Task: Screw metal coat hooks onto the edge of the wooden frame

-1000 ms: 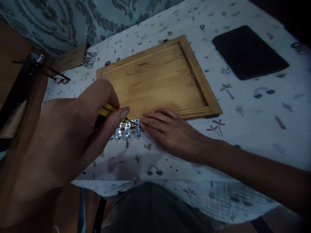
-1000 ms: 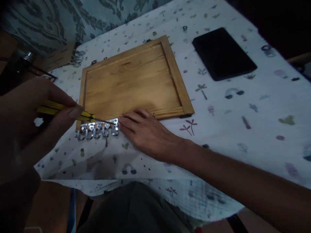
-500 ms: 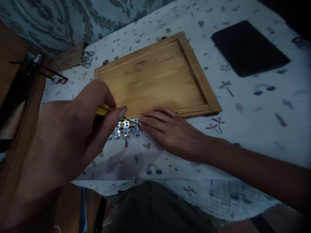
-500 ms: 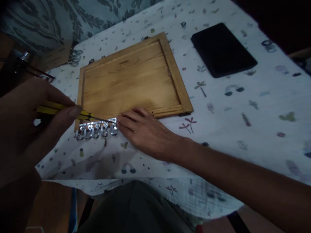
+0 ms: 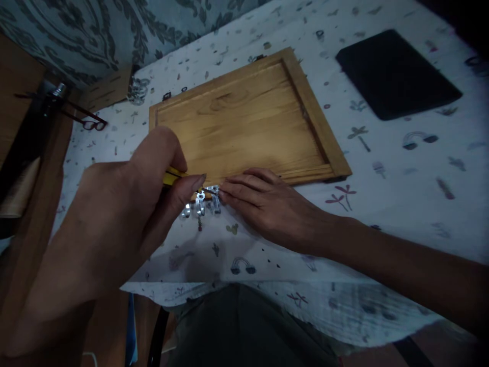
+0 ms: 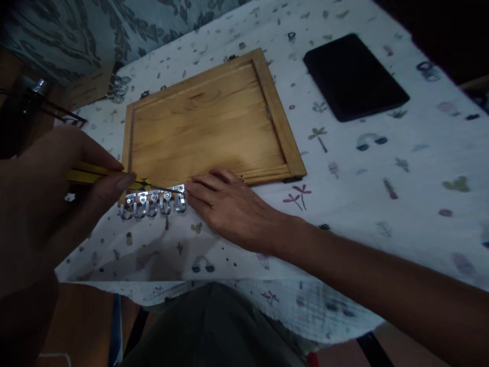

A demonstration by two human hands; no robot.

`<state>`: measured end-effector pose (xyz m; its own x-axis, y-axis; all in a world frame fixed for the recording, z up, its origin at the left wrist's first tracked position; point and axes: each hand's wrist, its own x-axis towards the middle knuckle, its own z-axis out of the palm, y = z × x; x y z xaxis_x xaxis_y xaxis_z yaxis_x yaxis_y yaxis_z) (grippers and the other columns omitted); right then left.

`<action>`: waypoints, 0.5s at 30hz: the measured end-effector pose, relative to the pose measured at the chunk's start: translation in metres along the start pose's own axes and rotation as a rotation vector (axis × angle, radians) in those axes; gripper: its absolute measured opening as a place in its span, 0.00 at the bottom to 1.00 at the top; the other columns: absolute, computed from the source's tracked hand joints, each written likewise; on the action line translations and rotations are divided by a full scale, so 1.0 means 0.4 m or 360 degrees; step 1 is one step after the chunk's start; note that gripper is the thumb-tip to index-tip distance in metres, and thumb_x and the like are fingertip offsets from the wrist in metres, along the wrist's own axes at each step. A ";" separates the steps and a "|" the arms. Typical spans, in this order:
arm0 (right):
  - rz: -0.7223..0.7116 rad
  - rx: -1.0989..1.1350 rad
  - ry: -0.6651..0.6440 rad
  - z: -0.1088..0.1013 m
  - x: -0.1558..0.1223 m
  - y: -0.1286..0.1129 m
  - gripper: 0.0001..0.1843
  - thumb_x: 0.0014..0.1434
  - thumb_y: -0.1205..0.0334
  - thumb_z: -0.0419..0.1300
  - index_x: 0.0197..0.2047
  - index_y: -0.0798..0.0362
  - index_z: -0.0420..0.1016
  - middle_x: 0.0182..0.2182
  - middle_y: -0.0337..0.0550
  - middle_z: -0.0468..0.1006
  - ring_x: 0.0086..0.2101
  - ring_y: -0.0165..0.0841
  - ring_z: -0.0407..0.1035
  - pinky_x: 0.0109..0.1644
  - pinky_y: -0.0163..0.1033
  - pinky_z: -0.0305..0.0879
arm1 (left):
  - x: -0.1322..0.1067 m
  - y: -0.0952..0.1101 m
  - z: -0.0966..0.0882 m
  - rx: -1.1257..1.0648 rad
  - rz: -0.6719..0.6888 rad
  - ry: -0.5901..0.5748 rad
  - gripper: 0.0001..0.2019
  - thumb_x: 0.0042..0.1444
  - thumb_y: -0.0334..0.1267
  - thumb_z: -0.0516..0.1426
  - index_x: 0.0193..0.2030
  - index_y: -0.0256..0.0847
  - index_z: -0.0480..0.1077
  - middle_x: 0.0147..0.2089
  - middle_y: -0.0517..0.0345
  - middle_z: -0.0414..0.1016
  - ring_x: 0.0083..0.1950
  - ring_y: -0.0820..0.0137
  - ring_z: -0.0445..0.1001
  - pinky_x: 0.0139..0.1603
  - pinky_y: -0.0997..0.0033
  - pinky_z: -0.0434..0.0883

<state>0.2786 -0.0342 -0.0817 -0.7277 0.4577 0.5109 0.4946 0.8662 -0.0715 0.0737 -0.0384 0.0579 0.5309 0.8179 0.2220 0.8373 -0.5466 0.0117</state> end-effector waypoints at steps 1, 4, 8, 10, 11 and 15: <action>-0.0006 0.0001 0.0013 0.000 0.000 -0.001 0.17 0.67 0.73 0.49 0.55 0.65 0.73 0.54 0.54 0.77 0.54 0.44 0.69 0.56 0.54 0.68 | 0.002 -0.003 -0.001 -0.0020 -0.0001 -0.0018 0.08 0.63 0.46 0.52 0.37 0.46 0.64 0.19 0.68 0.64 0.14 0.73 0.64 0.18 0.72 0.58; -0.0025 -0.0004 0.0057 -0.001 0.002 -0.002 0.17 0.68 0.73 0.48 0.53 0.67 0.73 0.53 0.54 0.78 0.52 0.45 0.70 0.54 0.53 0.68 | 0.006 -0.010 -0.006 -0.0052 0.0005 -0.0055 0.08 0.62 0.47 0.51 0.37 0.47 0.63 0.19 0.67 0.65 0.15 0.72 0.65 0.17 0.71 0.58; -0.0020 -0.0015 0.0086 -0.001 0.003 -0.001 0.17 0.68 0.73 0.47 0.53 0.66 0.74 0.52 0.53 0.79 0.51 0.44 0.70 0.54 0.52 0.68 | 0.008 -0.015 -0.006 -0.0047 -0.0003 -0.0072 0.09 0.62 0.48 0.51 0.37 0.47 0.64 0.22 0.65 0.69 0.15 0.71 0.66 0.17 0.71 0.56; -0.0020 -0.0014 0.0065 0.000 0.003 -0.001 0.18 0.68 0.73 0.47 0.54 0.65 0.73 0.52 0.54 0.78 0.52 0.44 0.70 0.54 0.53 0.68 | 0.008 -0.017 -0.004 -0.0054 0.0010 -0.0083 0.09 0.62 0.49 0.51 0.37 0.47 0.64 0.24 0.64 0.71 0.15 0.72 0.66 0.16 0.71 0.56; -0.0021 -0.0013 0.0050 0.000 0.003 -0.001 0.18 0.68 0.73 0.47 0.54 0.65 0.73 0.52 0.54 0.78 0.52 0.44 0.70 0.54 0.54 0.68 | 0.008 -0.017 -0.003 -0.0064 0.0014 -0.0078 0.09 0.62 0.49 0.52 0.37 0.47 0.64 0.24 0.64 0.71 0.15 0.73 0.65 0.16 0.72 0.56; -0.0025 -0.0004 0.0022 0.001 0.000 -0.001 0.17 0.68 0.73 0.48 0.55 0.65 0.73 0.53 0.54 0.77 0.53 0.44 0.69 0.55 0.53 0.68 | 0.003 -0.007 -0.005 -0.0104 -0.0025 -0.0067 0.08 0.62 0.47 0.52 0.37 0.46 0.64 0.24 0.64 0.70 0.16 0.73 0.65 0.18 0.71 0.57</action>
<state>0.2783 -0.0344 -0.0818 -0.7286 0.4413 0.5239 0.4846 0.8726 -0.0612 0.0717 -0.0360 0.0601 0.5237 0.8327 0.1799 0.8361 -0.5429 0.0791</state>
